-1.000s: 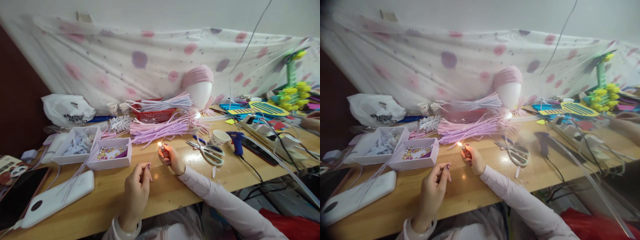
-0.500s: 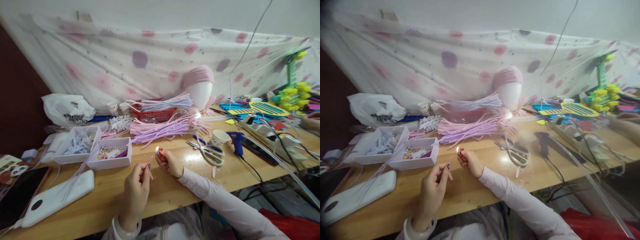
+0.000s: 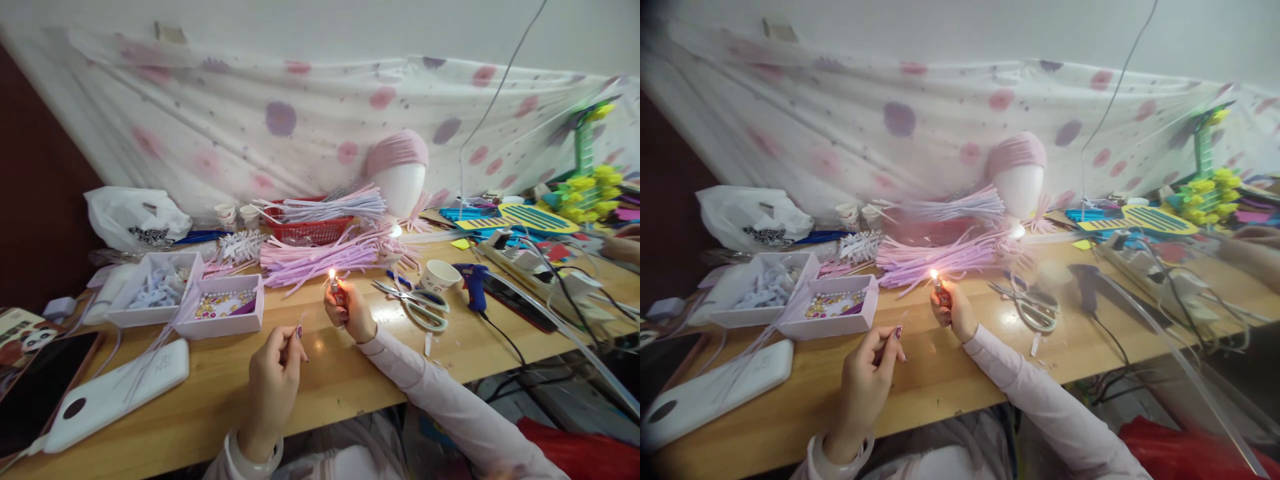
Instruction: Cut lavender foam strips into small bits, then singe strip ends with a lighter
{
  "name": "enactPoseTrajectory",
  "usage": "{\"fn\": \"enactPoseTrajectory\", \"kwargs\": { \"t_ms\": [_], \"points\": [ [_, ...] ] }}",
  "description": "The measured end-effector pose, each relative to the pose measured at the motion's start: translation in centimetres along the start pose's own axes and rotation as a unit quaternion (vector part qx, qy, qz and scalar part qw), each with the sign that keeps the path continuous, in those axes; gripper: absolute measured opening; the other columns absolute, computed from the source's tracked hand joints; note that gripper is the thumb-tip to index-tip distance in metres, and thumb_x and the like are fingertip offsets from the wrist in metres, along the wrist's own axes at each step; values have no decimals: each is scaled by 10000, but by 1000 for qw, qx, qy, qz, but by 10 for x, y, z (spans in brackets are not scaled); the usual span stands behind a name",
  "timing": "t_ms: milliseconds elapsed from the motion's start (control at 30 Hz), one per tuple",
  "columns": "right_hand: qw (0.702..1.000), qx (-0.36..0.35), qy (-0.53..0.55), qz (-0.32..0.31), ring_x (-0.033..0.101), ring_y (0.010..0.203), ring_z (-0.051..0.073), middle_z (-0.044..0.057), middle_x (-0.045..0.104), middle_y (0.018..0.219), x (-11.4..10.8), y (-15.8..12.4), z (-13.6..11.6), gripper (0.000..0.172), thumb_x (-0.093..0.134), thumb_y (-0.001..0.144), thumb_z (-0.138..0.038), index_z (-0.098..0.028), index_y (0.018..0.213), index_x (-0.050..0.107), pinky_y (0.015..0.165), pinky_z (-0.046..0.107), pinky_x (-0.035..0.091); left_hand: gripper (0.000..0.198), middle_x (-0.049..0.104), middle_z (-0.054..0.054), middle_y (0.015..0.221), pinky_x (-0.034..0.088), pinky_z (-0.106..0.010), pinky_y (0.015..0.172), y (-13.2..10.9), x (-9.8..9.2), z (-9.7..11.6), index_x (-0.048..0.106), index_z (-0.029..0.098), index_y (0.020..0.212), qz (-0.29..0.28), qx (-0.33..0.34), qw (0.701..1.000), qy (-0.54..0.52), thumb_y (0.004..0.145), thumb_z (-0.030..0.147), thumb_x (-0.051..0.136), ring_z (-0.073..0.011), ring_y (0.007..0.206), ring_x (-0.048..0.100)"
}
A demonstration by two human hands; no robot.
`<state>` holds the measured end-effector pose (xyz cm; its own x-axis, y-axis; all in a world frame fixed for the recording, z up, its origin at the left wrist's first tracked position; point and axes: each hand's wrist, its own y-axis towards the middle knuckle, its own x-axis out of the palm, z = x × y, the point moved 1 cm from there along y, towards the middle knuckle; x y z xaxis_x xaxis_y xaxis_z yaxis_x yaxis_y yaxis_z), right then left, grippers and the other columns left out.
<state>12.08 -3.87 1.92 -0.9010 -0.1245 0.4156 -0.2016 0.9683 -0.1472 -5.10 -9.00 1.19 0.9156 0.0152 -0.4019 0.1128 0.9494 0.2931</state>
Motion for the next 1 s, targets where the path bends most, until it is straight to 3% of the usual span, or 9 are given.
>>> {"fn": "enactPoseTrajectory", "kwargs": {
  "t_ms": [233,333,500,667,833,1000],
  "points": [
    [998,26,-61,-4,83,364,35,-108,185,393,15,-4,8,386,462,602,-563,-220,519,307,353,199,24,211,574,37,547,391,-182,499,1,0,1,539,190,764,-3,1,1000,-9,862,356,453,-91,473,522],
    [995,27,-90,-22,120,376,36,-100,220,419,20,-6,16,410,493,632,-571,-215,537,313,366,208,28,221,575,35,548,395,-186,510,1,0,2,541,190,767,-1,-3,1000,-13,863,368,453,-94,484,530],
    [990,-45,-130,-15,139,398,38,-92,207,449,13,-8,21,515,416,747,-663,-199,533,349,396,225,66,255,566,35,528,372,-191,472,1,0,2,535,186,768,7,-26,999,-31,867,401,441,-94,449,500],
    [971,-125,-202,9,256,463,37,-82,324,500,17,-12,14,419,701,640,-494,-170,587,440,446,220,164,281,562,34,511,377,-200,489,1,0,5,531,184,806,2,-55,996,-74,871,434,421,-108,472,517],
    [982,-109,-155,-10,287,442,29,-37,525,591,32,-15,15,385,693,659,-496,-140,753,578,432,222,171,287,557,39,511,370,-209,514,1,2,4,498,193,779,-40,-83,991,-102,877,448,410,-107,484,510],
    [991,-73,-113,-7,270,399,21,-40,541,550,35,-15,23,400,707,637,-510,-140,710,574,396,214,157,289,548,43,494,388,-226,565,2,4,3,485,190,801,-75,-92,984,-130,889,446,386,-113,496,524]
  ]
}}
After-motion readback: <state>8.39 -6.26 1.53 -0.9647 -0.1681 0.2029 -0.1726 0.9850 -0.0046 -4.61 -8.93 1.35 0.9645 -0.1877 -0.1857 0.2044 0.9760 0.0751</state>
